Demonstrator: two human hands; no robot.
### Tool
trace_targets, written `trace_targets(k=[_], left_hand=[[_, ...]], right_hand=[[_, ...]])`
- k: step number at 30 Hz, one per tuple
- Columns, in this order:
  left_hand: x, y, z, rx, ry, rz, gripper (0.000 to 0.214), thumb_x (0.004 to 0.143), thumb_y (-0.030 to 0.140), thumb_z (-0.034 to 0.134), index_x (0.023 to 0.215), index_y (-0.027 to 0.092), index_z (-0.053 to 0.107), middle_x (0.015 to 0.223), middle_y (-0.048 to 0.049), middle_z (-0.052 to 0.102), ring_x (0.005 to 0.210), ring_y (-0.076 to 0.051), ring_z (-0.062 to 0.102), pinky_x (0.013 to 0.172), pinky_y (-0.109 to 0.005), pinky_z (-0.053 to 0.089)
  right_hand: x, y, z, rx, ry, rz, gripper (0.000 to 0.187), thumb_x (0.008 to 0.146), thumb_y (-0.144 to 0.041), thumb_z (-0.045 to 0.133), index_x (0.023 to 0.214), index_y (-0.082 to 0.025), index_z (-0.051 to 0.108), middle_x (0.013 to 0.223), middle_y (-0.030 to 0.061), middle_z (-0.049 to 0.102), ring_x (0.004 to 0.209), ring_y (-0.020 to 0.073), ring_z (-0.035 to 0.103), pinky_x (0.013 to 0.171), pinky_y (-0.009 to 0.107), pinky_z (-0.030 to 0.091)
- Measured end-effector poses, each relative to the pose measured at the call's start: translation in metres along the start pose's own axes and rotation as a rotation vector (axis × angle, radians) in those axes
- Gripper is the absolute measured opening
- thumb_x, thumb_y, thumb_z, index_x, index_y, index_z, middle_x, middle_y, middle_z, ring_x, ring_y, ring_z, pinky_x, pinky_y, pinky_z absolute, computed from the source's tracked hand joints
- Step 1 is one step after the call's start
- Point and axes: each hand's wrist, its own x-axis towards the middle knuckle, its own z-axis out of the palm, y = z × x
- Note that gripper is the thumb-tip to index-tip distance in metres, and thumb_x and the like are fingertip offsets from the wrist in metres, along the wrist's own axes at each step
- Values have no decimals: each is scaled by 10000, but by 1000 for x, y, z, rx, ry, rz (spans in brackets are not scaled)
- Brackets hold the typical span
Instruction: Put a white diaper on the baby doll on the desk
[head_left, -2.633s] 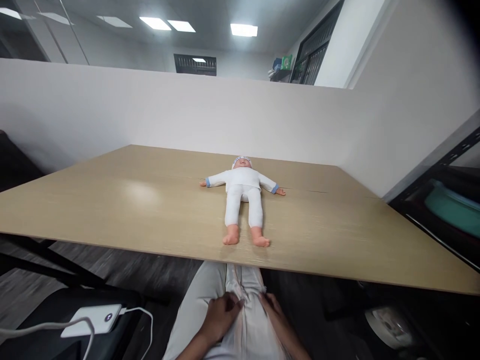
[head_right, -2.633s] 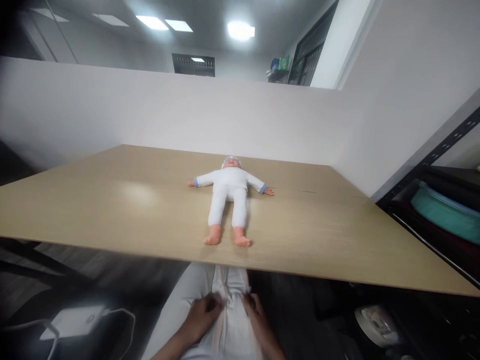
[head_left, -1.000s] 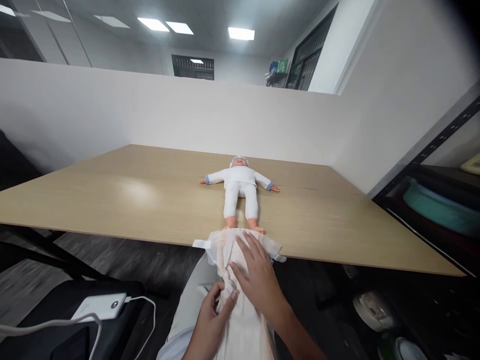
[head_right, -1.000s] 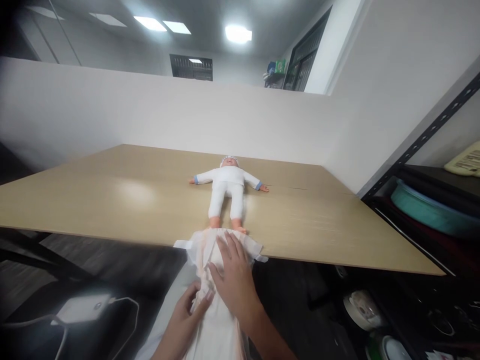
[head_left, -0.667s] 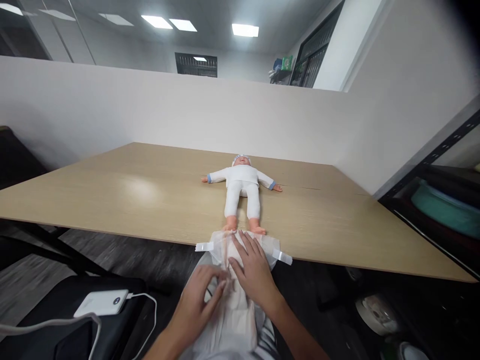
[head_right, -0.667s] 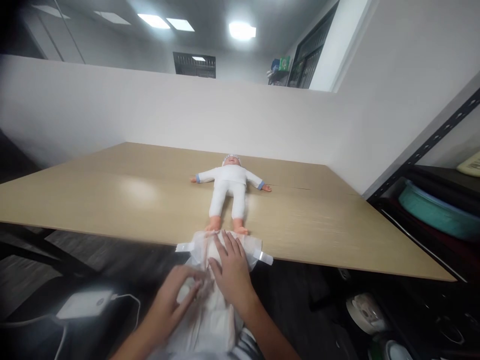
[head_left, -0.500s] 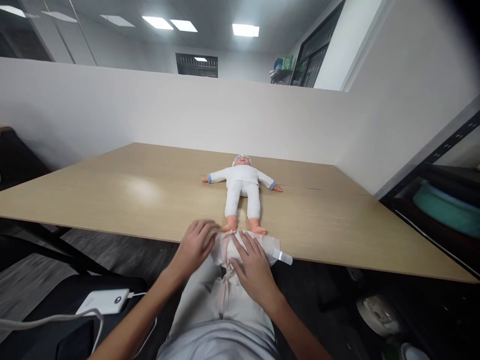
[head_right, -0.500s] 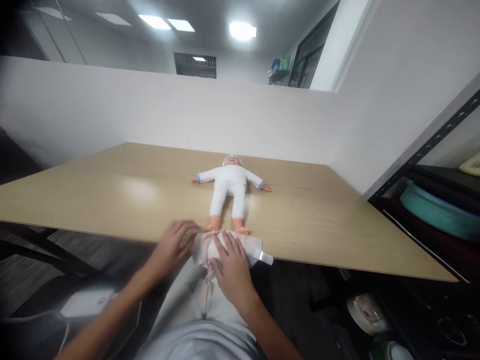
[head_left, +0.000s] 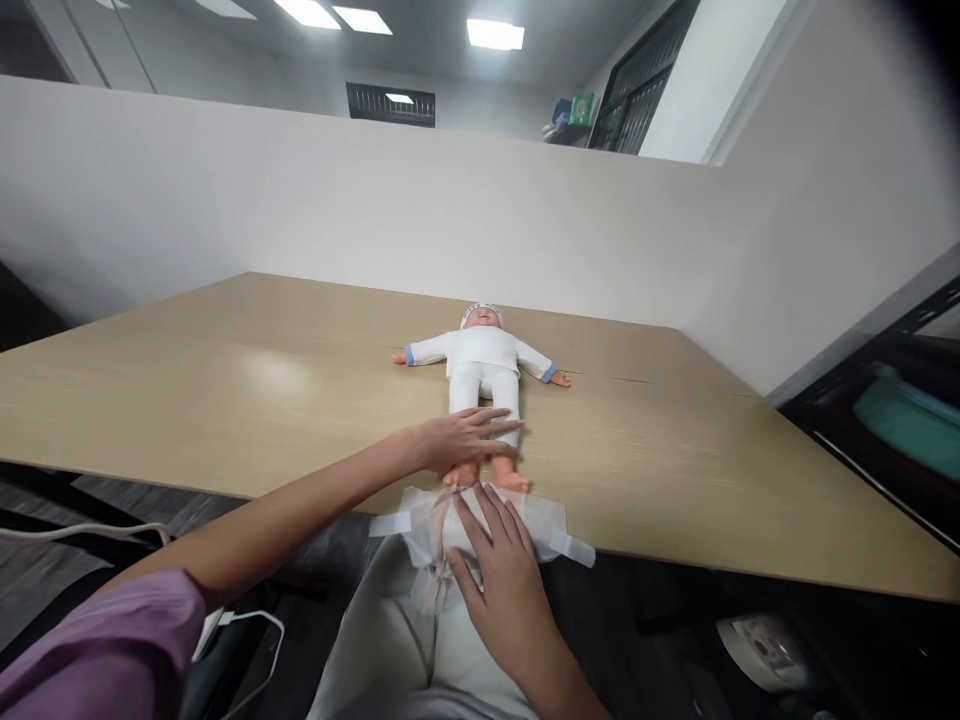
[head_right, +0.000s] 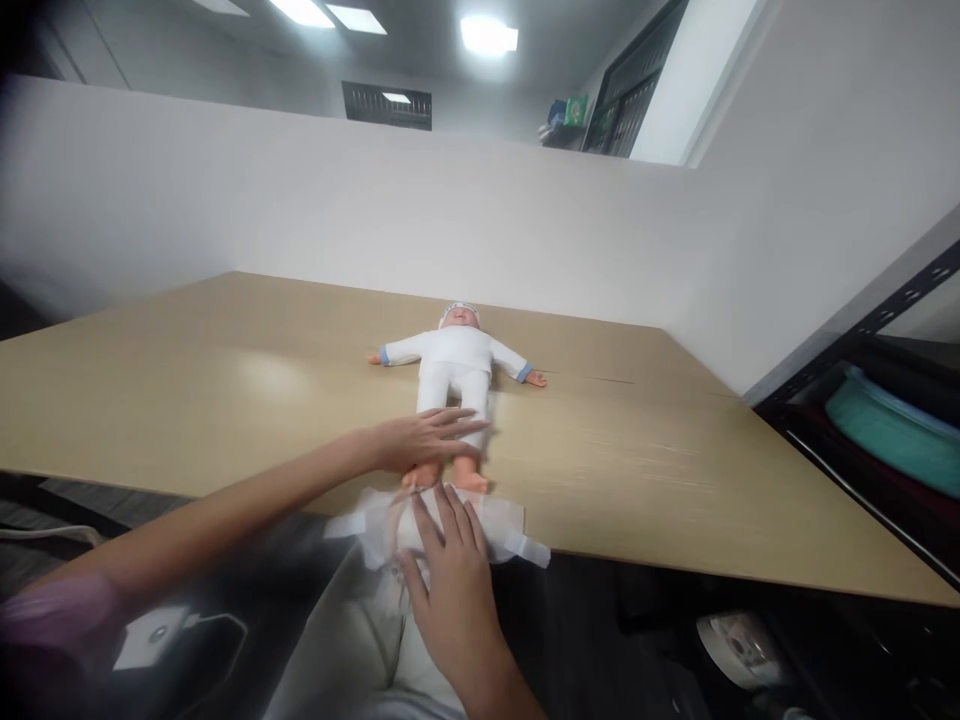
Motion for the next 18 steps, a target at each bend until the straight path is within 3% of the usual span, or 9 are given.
trace_targets(k=[3,5,11,15,18], left_hand=[[6,-1,-3,-107,77,-3,465,830,111,676,1273,250,666,1611,-98,522,1509,-370,424,1221,-521,339],[10,-3,-11,-191,105,-8,336,876,190,665,1202,262,695,1501,-96,629,1423,-379,506,1175,-535,378],[21,-25,-66,-532,224,-50,447,834,168,635,1273,250,664,1325,-77,721,1207,-303,641,1072,-443,471],[29,-47,-101,-647,287,-190,422,860,261,697,1278,223,658,1229,-60,742,1078,-251,690,930,-362,522],[36,-59,-115,-677,322,-203,396,864,294,718,1247,206,664,1232,-60,737,1093,-231,691,935,-342,515]], right_hand=[[2,0,-4,31,-31,4,626,1051,-355,534,1652,-318,360,1719,25,336,1579,305,349,1259,571,409],[5,3,-8,40,-51,-7,624,1051,-383,538,1648,-325,368,1712,17,344,1567,309,372,1240,568,443],[23,27,-20,60,-154,-111,729,1012,-409,599,1673,-319,304,1720,25,296,1573,331,353,1245,574,429],[52,45,-22,68,-259,-133,737,1026,-496,570,1679,-313,280,1738,36,238,1602,327,283,1279,595,353],[81,55,-16,72,-285,-129,700,1051,-518,527,1676,-318,286,1742,47,245,1615,304,249,1291,588,322]])
